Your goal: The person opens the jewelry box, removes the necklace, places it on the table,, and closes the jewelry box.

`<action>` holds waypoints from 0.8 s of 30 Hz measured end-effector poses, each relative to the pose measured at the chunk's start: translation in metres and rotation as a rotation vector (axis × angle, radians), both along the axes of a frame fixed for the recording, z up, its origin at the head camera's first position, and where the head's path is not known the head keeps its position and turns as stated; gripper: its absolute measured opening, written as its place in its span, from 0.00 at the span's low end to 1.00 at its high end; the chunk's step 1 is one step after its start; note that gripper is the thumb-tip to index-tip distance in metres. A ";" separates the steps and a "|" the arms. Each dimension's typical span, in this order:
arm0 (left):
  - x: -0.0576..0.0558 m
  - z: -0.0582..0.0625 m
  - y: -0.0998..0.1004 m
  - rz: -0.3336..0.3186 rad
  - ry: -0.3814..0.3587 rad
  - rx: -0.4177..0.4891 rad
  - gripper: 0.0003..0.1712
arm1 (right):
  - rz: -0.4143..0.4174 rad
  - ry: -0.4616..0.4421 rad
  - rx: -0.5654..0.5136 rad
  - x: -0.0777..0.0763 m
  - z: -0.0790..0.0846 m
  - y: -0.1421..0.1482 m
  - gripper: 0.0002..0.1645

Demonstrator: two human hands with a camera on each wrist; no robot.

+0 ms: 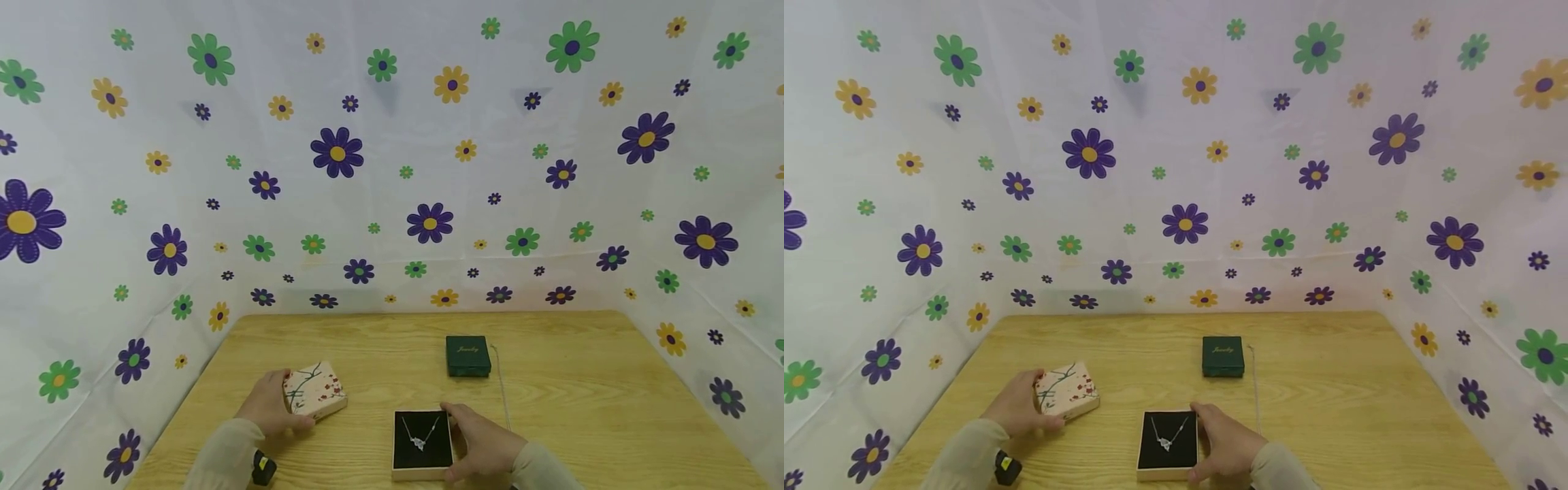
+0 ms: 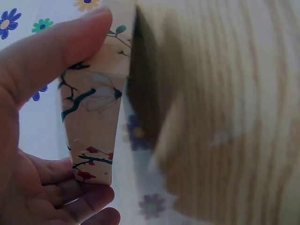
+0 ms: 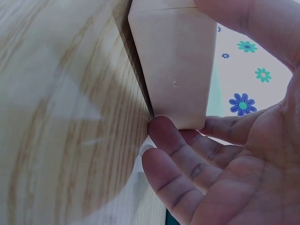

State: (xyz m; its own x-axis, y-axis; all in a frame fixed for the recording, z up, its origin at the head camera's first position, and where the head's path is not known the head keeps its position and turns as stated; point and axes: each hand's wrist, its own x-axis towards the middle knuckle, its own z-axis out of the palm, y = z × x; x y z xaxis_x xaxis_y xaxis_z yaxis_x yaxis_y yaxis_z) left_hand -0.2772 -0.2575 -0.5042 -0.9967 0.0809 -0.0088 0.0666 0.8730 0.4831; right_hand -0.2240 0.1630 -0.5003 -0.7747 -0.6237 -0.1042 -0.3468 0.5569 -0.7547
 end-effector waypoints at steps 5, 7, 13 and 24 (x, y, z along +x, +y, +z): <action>0.000 -0.007 -0.004 0.010 -0.035 -0.004 0.76 | -0.001 -0.015 -0.014 0.000 -0.001 0.000 0.64; 0.001 -0.009 -0.004 0.007 -0.041 -0.005 0.76 | -0.001 -0.019 -0.018 0.001 -0.001 0.000 0.64; 0.000 -0.011 -0.005 -0.008 -0.043 -0.003 0.76 | -0.009 -0.025 -0.024 0.003 0.001 0.000 0.64; 0.000 -0.016 -0.001 -0.017 0.014 -0.090 0.85 | -0.010 -0.007 -0.013 0.003 0.003 -0.001 0.65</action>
State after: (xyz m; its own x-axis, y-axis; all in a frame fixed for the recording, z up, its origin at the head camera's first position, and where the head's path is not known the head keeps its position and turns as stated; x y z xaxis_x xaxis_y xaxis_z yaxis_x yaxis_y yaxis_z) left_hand -0.2776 -0.2586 -0.5202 -0.9952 0.0975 -0.0031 0.0880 0.9114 0.4020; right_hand -0.2214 0.1620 -0.4971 -0.7801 -0.6172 -0.1019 -0.3357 0.5505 -0.7644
